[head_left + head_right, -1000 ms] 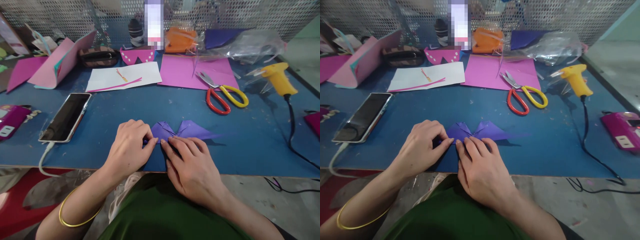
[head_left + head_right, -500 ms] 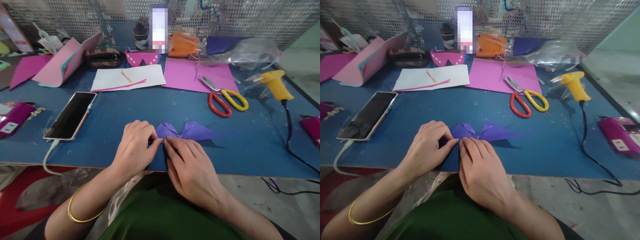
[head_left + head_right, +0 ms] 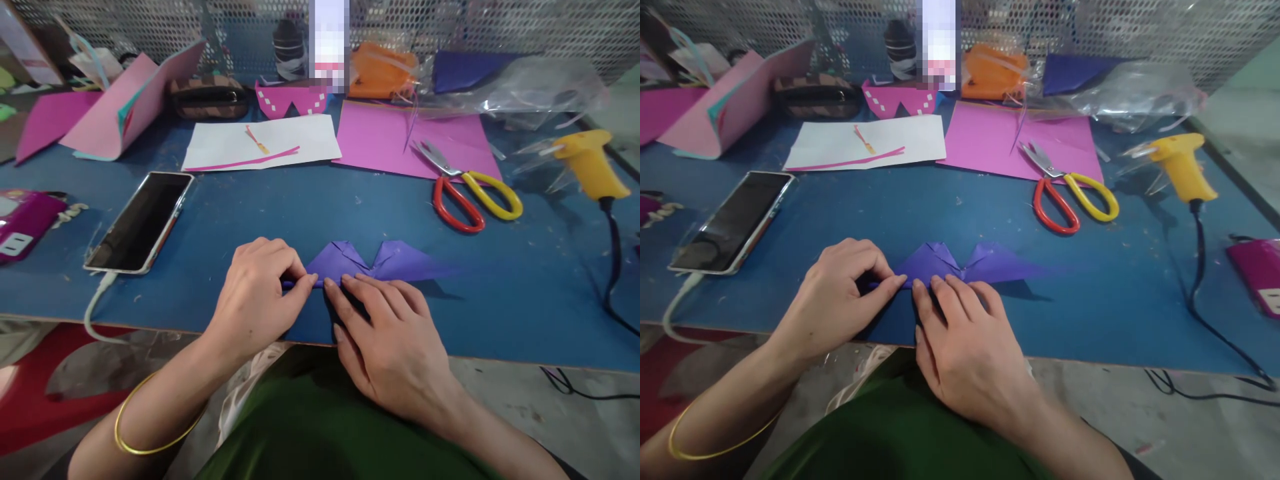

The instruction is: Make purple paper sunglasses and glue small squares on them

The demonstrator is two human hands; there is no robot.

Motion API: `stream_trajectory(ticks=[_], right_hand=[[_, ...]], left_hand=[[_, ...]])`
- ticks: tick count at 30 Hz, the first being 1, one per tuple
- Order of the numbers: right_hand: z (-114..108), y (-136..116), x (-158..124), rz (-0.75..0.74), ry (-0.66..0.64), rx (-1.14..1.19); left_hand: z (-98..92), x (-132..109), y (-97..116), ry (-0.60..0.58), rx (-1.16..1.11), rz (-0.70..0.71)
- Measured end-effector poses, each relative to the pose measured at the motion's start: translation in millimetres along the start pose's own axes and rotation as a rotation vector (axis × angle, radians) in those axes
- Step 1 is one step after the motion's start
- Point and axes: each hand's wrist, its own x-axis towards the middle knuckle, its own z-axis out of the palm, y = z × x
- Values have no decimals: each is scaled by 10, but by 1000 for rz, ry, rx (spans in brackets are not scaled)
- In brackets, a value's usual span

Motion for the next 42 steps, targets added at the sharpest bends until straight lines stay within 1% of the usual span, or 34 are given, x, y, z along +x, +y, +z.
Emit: stream_trajectory(ticks=[6, 14, 19, 22, 25, 31, 36, 42], right_hand=[[4, 4, 9, -14, 11, 8], [4, 3, 28, -43, 7, 59], [-5, -62, 91, -15, -4, 43], [21, -106, 120, -65, 27, 3], [53, -118, 117, -97, 25, -16], [84, -84, 87, -73, 11, 7], [78, -76, 85, -86, 20, 10], [57, -54, 107, -114, -14, 15]], left_hand=[[-11, -2, 3, -35, 49, 14], [21, -6, -15, 2, 69, 36], [19, -17, -11, 11, 64, 41], [13, -17, -15, 15, 58, 42], [8, -12, -28, 8, 54, 42], [6, -20, -49, 5, 36, 45], [-52, -45, -101, 9, 28, 25], [-125, -74, -189, 4, 50, 18]])
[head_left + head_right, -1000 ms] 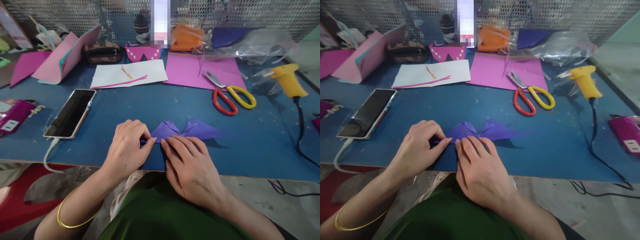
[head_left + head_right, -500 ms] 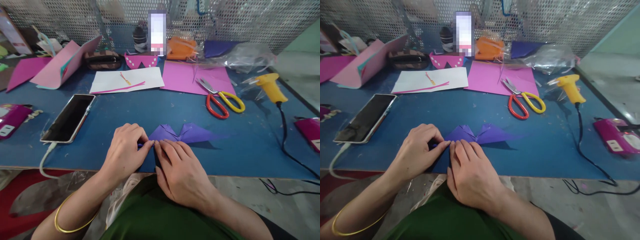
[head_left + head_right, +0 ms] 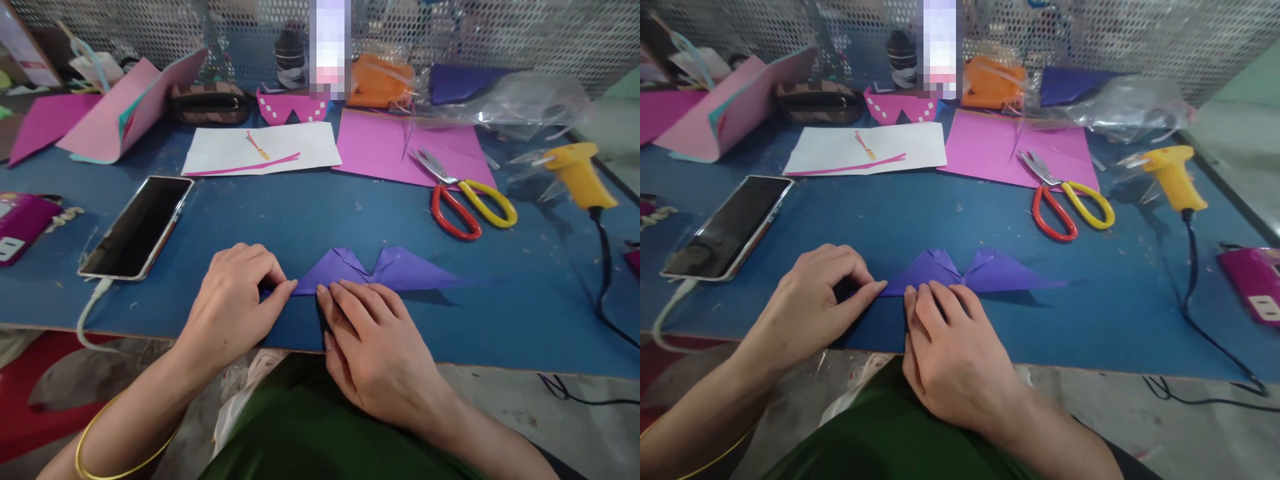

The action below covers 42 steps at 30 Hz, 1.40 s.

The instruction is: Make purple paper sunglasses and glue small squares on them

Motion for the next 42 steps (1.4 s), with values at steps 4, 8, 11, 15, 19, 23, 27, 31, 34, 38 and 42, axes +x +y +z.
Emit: stream_trajectory(ticks=[4, 8, 11, 15, 19, 23, 27, 31, 34, 38, 42], right_hand=[[-9, 5, 10, -3, 3, 12], [-11, -1, 7, 7, 3, 23], [-2, -10, 2, 8, 15, 9], [18, -22, -3, -2, 33, -7], [21, -20, -13, -6, 26, 1], [15, -21, -26, 15, 2, 23], [22, -29, -28, 36, -2, 31], [37, -40, -26, 39, -6, 16], [47, -41, -26, 43, 11, 3], [59, -31, -25, 35, 44, 0], [80, -41, -17, 22, 67, -12]], left_hand=[[2, -31, -8, 26, 5, -2], [6, -112, 7, 115, -1, 65], [46, -196, 47, 138, 89, 263], [163, -295, 157, 112, 281, 411], [238, -352, 280, 141, 464, 491], [205, -355, 336, 122, 624, 636], [114, -340, 304, 99, 653, 645], [30, -396, 194, 137, 643, 562], [-28, -524, 74, 153, 626, 466], [-78, -720, 5, 212, 579, 346], [35, -733, 140, 299, 473, 312]])
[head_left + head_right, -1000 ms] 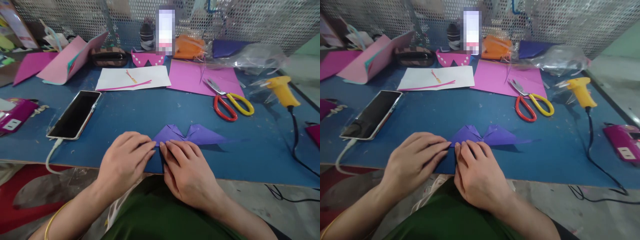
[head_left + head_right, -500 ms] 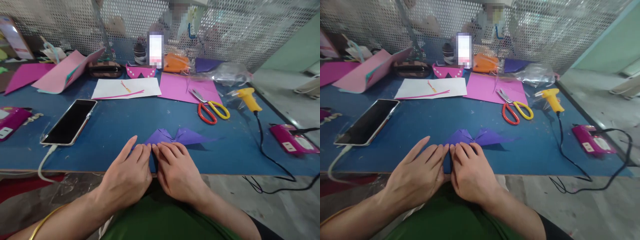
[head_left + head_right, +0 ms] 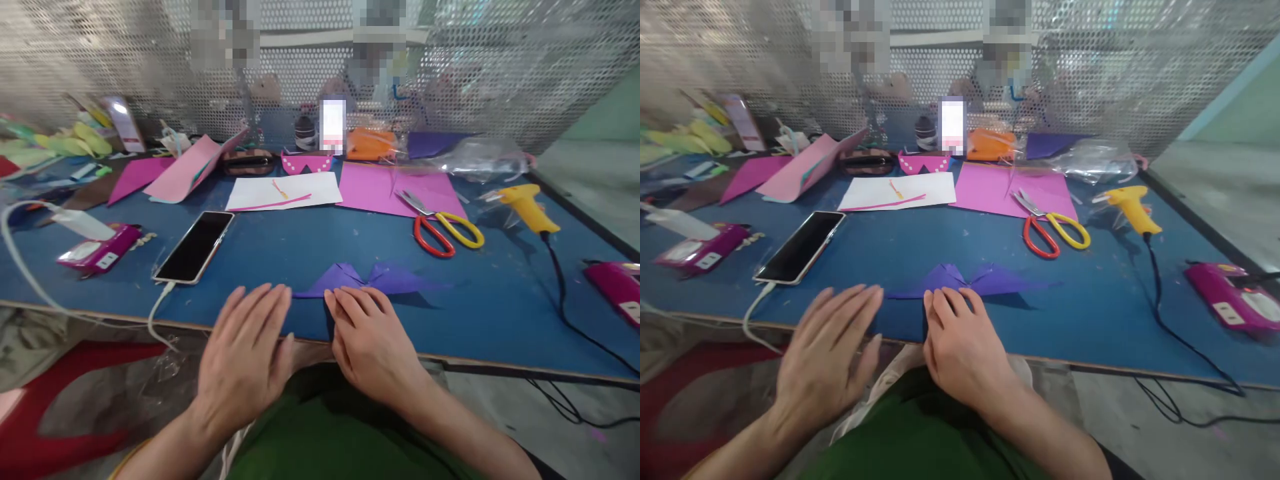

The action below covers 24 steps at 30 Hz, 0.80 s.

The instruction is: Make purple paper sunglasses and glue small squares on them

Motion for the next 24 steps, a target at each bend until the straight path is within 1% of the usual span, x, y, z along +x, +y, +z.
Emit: stream_trajectory(ticks=[2, 4, 6, 9, 15, 19, 22, 24], right_hand=[[8, -20, -1, 3, 9, -6], [14, -40, -8, 14, 13, -4], [19, -45, -26, 35, 32, -15], [7, -3, -85, 102, 97, -73], [-140, 205, -337, 246, 150, -161], [-202, 308, -467, 274, 170, -209], [-200, 318, -477, 260, 173, -234], [-192, 305, -462, 257, 168, -240]], left_hand=[[95, 68, 120, -60, -122, 66], [210, 132, 217, -84, -167, 98], [315, 171, 272, -79, -159, 122], [411, 184, 280, -85, -130, 134], [424, 149, 228, -87, -103, 178], [408, 159, 242, -65, -94, 153], [400, 254, 316, -56, -124, 139], [408, 361, 398, -75, -176, 192]])
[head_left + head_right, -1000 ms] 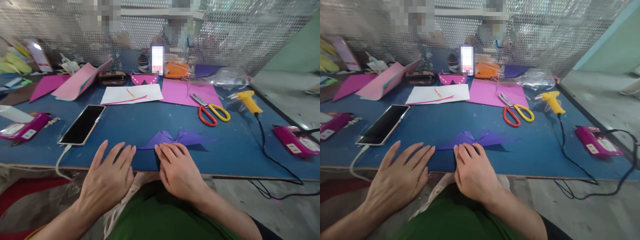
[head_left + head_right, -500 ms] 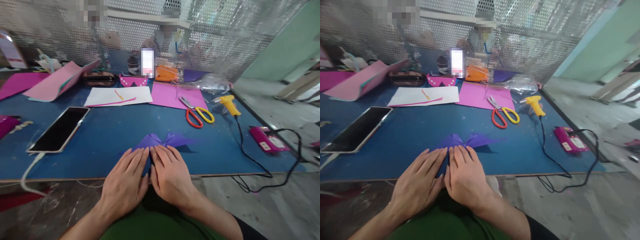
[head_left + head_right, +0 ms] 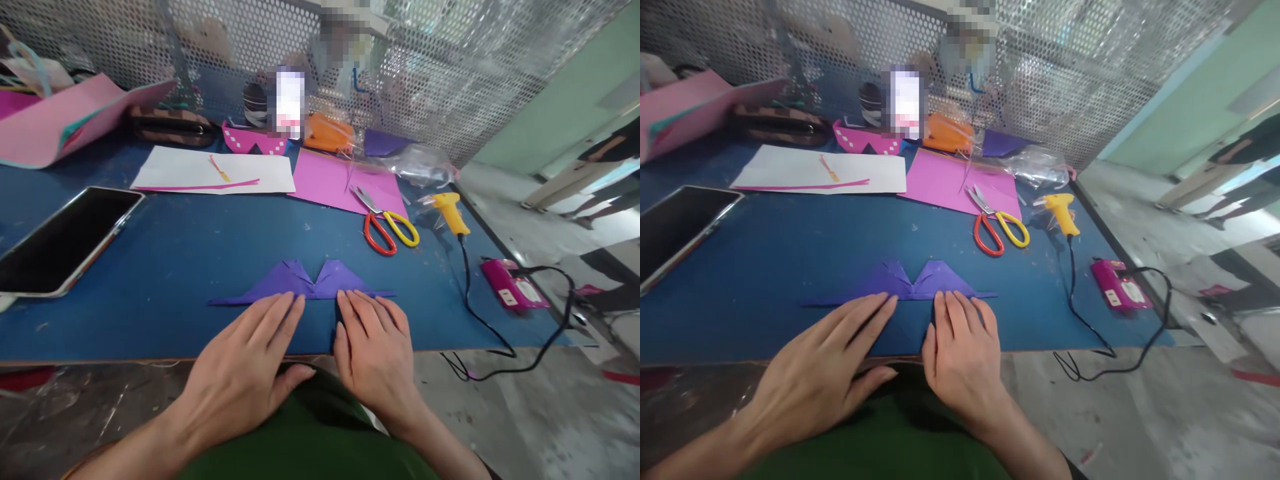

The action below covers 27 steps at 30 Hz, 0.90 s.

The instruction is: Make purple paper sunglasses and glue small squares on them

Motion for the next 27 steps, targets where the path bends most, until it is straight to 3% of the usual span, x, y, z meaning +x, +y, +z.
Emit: stream_trajectory(ticks=[6, 15, 27], right_hand=[[-1, 5, -7, 43, -9, 38], [-121, 397, -135, 147, 77, -32], [-143, 385, -164, 187, 56, -37]], left_hand=[[79, 277, 139, -63, 0, 86], [96, 262, 134, -23, 56, 99], [62, 319, 153, -65, 56, 76]])
